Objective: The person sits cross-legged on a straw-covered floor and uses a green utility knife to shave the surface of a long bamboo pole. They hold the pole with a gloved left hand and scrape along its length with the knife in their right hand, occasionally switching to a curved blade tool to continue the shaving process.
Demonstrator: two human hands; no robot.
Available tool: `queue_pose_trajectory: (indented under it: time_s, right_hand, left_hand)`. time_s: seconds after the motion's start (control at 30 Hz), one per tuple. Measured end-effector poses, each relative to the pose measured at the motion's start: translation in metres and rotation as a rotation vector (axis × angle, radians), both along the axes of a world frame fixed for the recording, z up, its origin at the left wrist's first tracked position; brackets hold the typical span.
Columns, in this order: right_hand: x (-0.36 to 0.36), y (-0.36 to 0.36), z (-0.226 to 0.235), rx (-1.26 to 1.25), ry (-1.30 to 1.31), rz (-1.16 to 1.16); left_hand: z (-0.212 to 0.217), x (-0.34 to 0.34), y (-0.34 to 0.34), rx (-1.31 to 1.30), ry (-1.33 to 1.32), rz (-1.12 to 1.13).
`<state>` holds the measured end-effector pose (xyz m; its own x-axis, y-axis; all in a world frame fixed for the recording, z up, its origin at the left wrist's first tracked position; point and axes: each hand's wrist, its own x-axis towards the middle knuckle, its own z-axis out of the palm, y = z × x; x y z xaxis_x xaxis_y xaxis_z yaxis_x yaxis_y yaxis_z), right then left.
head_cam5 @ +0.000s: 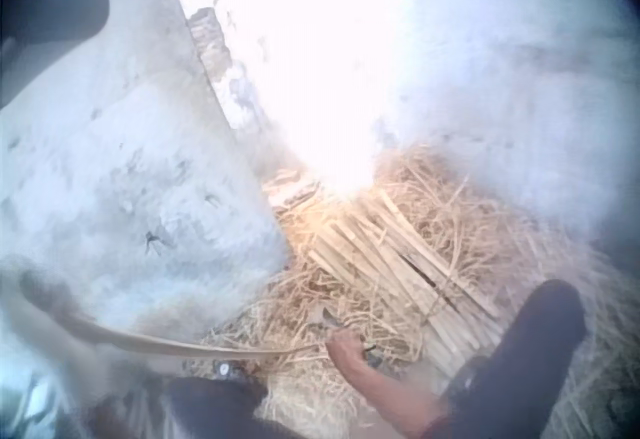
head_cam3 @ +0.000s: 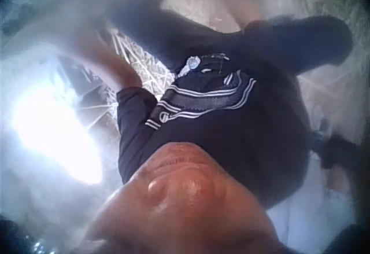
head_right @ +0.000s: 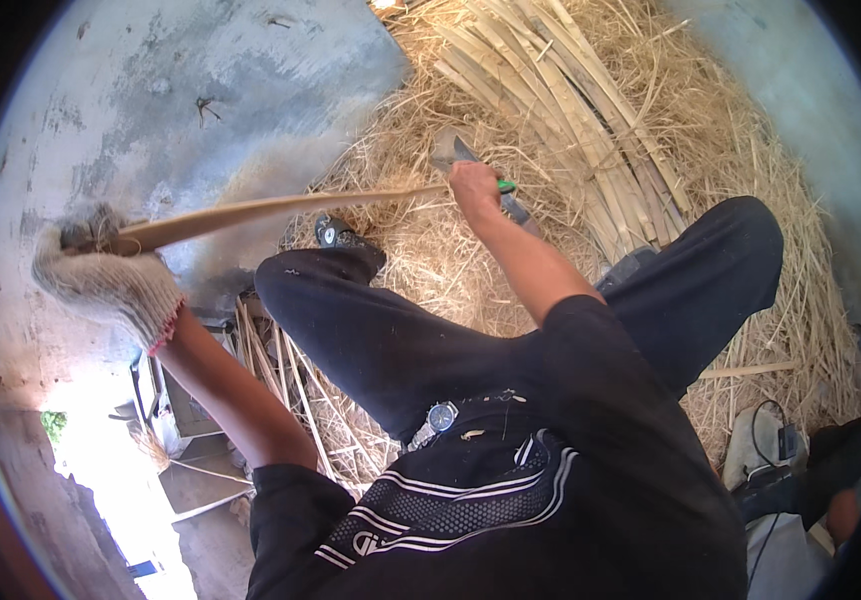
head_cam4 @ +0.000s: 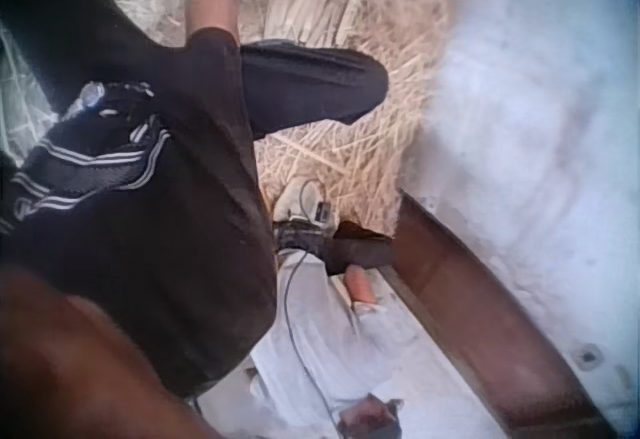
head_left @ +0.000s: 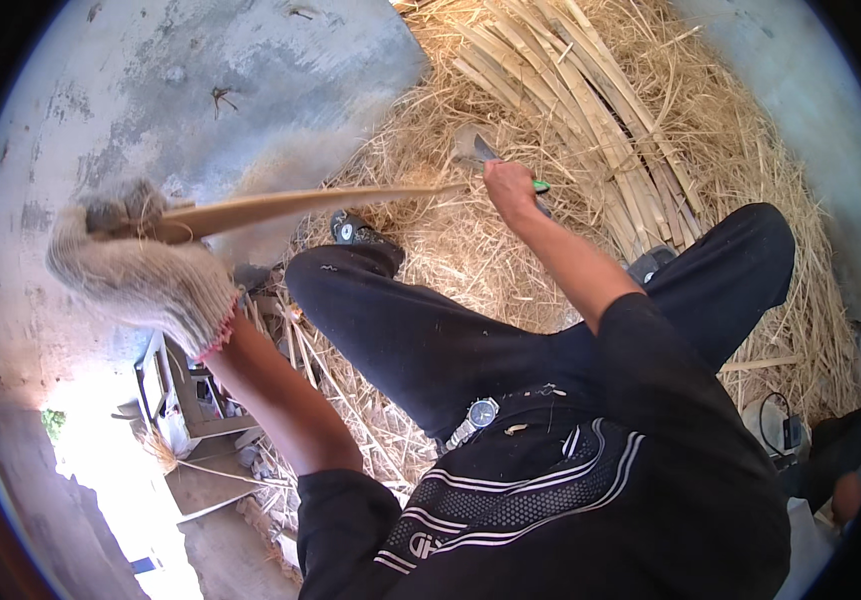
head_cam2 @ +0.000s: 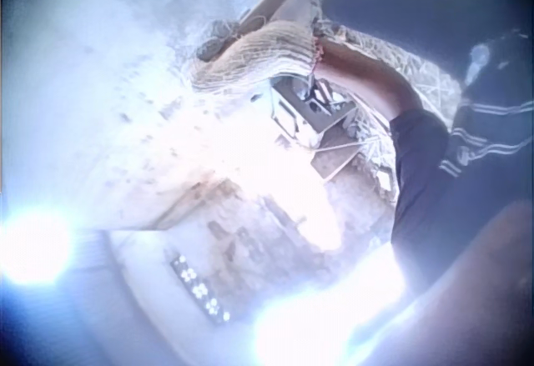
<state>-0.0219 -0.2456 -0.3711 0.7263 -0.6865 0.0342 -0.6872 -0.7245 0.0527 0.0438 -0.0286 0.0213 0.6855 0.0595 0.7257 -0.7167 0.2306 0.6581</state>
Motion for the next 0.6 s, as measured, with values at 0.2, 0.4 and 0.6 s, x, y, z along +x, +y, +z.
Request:
queue_pose_trajectory:
  time_s: [0.2, 0.4, 0.6]
  right_hand:
    - [-0.028, 0.037, 0.077, 0.695, -0.527, -0.147]
    - [-0.037, 0.129, 0.168, 0.973, -1.041, 0.186]
    - [-0.045, 0.168, 0.212, 0.742, -1.042, 0.204]
  left_hand:
    - [-0.009, 0.01, -0.008, -0.091, -0.006, 0.187]
    - [-0.007, 0.004, -0.011, -0.101, 0.015, 0.174]
    - [-0.007, -0.017, -0.012, 0.003, -0.011, 0.344]
